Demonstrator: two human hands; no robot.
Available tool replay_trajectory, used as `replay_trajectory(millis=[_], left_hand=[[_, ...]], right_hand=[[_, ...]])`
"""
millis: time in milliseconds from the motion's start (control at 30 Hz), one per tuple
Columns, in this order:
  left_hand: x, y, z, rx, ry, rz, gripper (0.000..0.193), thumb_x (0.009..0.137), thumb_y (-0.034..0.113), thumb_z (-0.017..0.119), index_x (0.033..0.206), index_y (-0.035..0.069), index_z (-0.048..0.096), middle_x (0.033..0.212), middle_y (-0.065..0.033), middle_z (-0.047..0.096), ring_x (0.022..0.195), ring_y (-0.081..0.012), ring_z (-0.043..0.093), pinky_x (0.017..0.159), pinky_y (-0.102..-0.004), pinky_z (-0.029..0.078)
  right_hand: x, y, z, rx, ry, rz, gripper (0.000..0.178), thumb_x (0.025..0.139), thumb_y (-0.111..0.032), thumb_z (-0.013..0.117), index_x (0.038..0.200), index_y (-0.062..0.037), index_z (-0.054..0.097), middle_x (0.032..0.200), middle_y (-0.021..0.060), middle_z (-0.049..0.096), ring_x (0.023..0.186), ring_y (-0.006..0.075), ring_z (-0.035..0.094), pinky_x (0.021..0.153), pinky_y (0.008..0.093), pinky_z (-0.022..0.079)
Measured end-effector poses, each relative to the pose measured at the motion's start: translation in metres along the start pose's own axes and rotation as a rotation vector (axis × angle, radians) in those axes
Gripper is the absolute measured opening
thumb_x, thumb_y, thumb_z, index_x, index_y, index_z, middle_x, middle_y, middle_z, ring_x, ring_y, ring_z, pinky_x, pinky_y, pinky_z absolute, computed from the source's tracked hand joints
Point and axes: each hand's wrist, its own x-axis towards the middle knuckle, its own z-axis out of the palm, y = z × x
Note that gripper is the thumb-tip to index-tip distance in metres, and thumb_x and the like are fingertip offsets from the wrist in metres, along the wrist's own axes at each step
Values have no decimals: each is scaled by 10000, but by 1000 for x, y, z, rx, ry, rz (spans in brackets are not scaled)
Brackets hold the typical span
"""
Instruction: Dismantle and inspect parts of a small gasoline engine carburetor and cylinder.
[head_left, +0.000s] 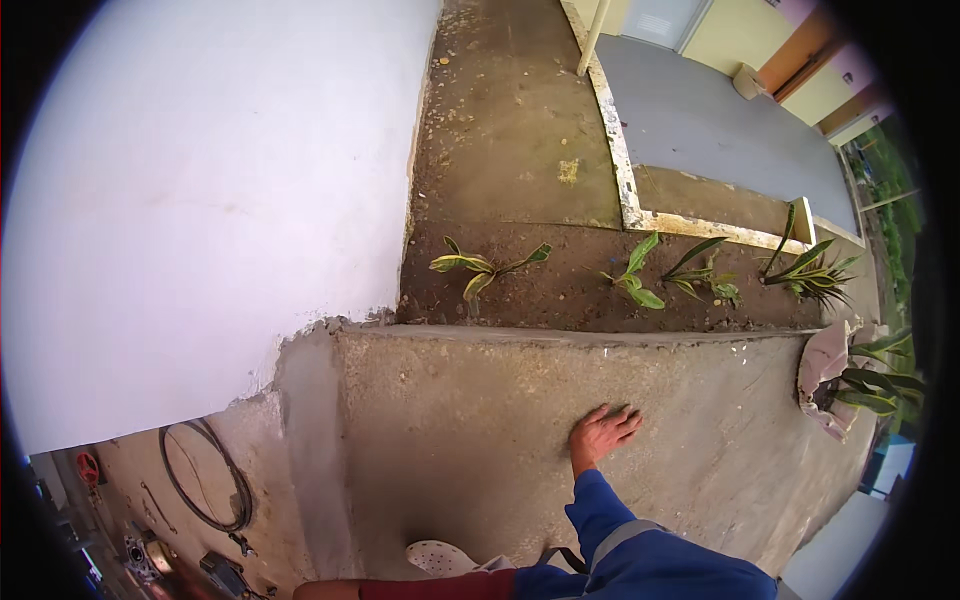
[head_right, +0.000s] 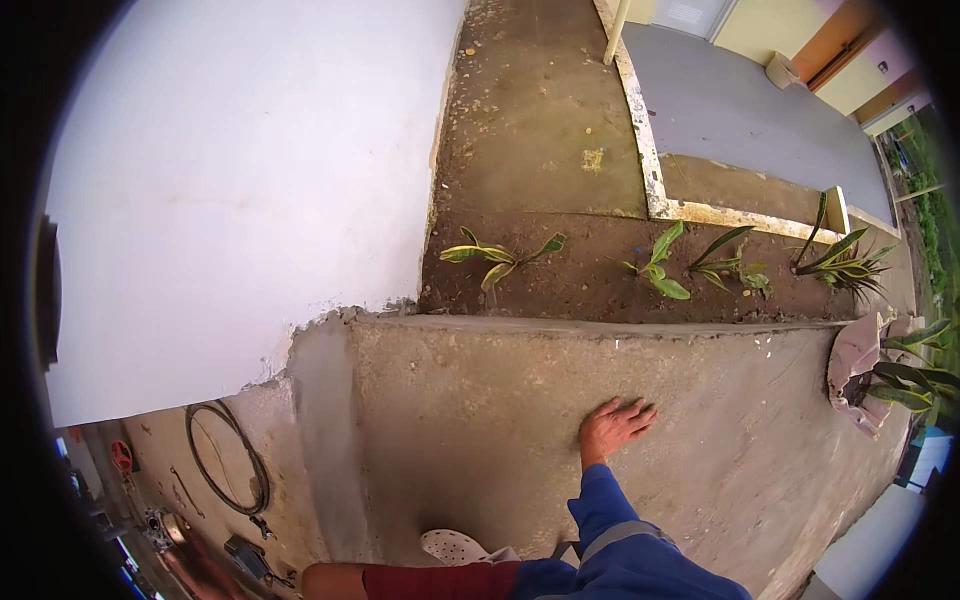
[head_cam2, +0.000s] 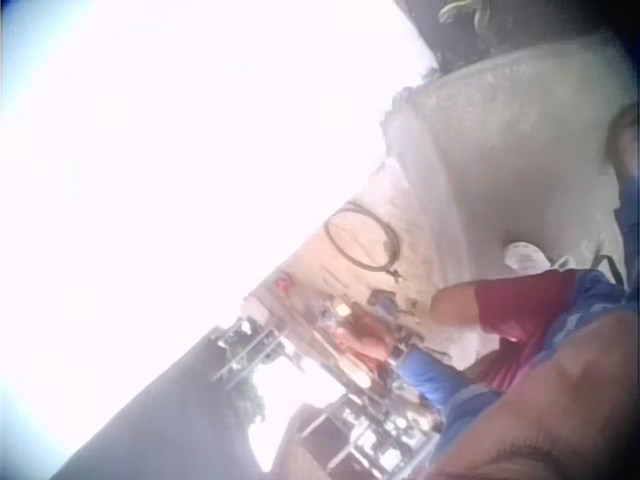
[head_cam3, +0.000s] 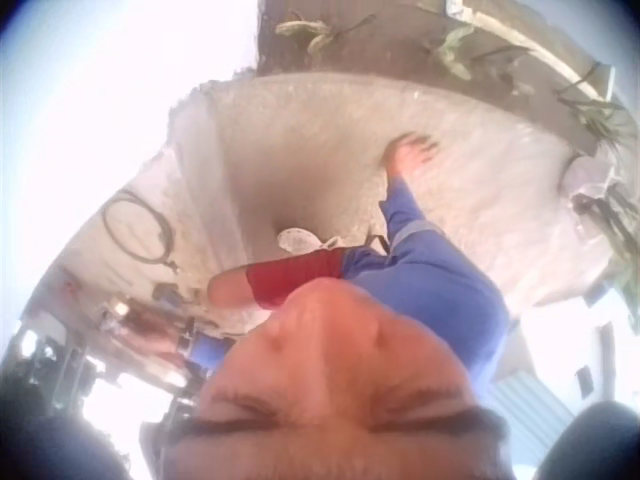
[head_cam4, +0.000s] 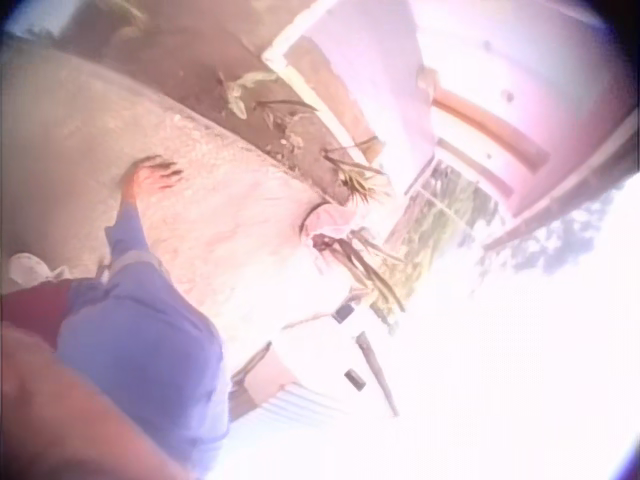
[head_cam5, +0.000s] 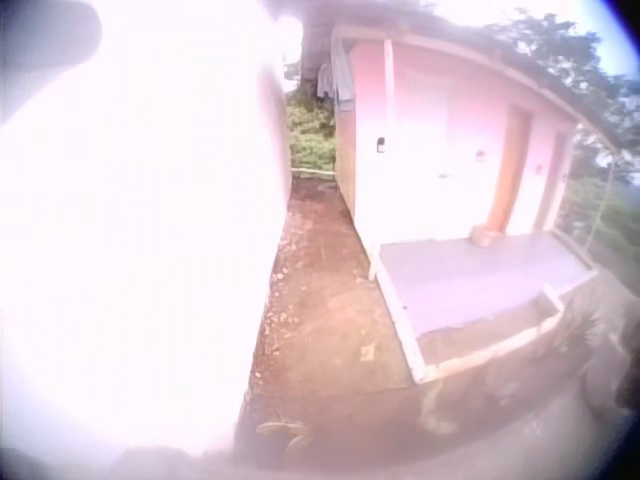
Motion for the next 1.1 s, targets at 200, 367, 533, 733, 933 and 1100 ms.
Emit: replay_trajectory(millis=[200, 367, 533, 733, 933, 1100], left_hand=[[-13, 19, 6, -65, -23, -219, 379, 1058, 274, 615, 1326, 10, 660, 1346, -158, 674, 1263, -298, 615, 1127, -447, 458], [-17, 24, 40, -29, 2, -262, 396, 1079, 283, 598, 1349, -3, 637, 1344, -162, 678, 1249, -287, 636, 1128, -429, 490], [-25, 26, 48, -21, -27, -242, 417, 1098, 297, 569, 1391, 2, 605, 1397, -160, 645, 1309, -290, 595, 1174, -447, 443], [-28, 36, -3, -51, -52, -180, 444, 1121, 314, 534, 1441, 8, 567, 1461, -159, 605, 1380, -293, 547, 1230, -468, 386], [-7, 6, -225, -262, -158, -106, 454, 1107, 293, 561, 1494, 58, 520, 1492, -121, 603, 1362, -288, 582, 1189, -493, 429], [-14, -57, -225, -295, -52, -80, 678, 1027, 272, 679, 1591, 44, 379, 1524, -136, 563, 1379, -310, 575, 1107, -543, 500]], right_hand=[[6, 6, -5, 20, -35, -10, 629, 1088, -350, 467, 1542, 75, 371, 1665, 328, 260, 1582, 484, 200, 1280, 608, 157], [4, 5, -11, 33, -55, 5, 632, 1095, -349, 445, 1557, 72, 350, 1677, 335, 229, 1592, 484, 175, 1283, 614, 134], [8, 15, -10, 11, -86, 2, 623, 1100, -339, 435, 1552, 83, 356, 1675, 341, 224, 1595, 485, 162, 1289, 603, 122], [13, 2, -7, 48, -22, -27, 627, 1103, -353, 444, 1552, 79, 373, 1672, 329, 242, 1594, 481, 175, 1285, 594, 147], [-20, 1, 31, -13, 15, -50, 690, 1135, -496, 355, 1582, 30, 365, 1648, 331, 306, 1562, 480, 260, 1240, 629, 226], [31, 65, 82, -272, 378, -47, 531, 958, -594, 542, 1009, -73, 633, 1140, 187, 632, 1044, 396, 609, 815, 557, 451]])
